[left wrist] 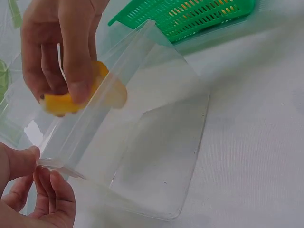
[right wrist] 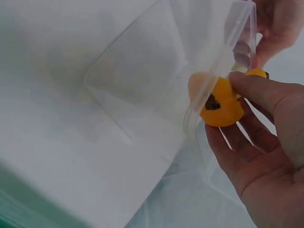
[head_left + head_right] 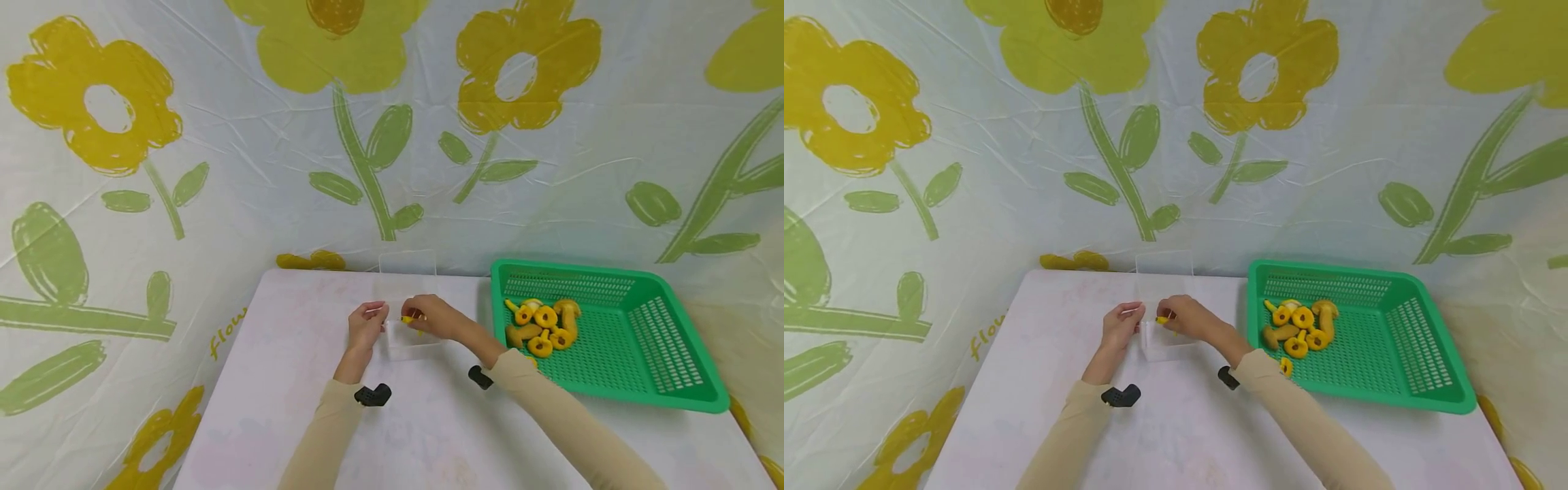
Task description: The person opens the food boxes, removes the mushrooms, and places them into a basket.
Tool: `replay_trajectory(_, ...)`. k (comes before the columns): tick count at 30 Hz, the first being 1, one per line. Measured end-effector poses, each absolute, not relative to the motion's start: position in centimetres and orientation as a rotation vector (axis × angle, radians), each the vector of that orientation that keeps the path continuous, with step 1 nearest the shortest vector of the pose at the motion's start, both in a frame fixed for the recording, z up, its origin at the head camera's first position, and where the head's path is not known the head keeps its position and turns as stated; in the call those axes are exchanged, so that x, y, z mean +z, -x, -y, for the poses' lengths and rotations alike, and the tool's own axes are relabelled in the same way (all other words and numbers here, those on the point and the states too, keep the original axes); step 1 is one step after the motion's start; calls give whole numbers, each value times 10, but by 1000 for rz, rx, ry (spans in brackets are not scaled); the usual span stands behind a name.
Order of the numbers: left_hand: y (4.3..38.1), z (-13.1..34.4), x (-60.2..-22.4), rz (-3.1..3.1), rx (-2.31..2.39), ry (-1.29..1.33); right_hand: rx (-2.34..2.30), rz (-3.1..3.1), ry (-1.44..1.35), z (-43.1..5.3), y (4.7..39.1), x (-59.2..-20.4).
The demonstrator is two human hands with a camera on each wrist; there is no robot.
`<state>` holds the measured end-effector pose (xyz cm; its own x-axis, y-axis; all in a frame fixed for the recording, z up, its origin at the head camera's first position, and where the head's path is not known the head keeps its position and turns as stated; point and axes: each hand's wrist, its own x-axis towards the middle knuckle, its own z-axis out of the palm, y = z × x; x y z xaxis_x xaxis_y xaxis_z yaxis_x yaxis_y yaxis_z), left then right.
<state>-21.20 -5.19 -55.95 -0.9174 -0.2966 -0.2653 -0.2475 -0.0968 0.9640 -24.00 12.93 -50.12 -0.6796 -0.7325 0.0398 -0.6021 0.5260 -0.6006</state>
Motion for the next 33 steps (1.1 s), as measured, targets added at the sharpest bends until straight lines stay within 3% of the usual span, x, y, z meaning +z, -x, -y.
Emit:
replay_trajectory(18,212,52,-562,2085,-2210,-615,-1378,-2482,924,-187,239,-481)
replay_trajectory(33,212,51,-563,2124,-2180,-651,-1426,-2416,642,-254,233,-459)
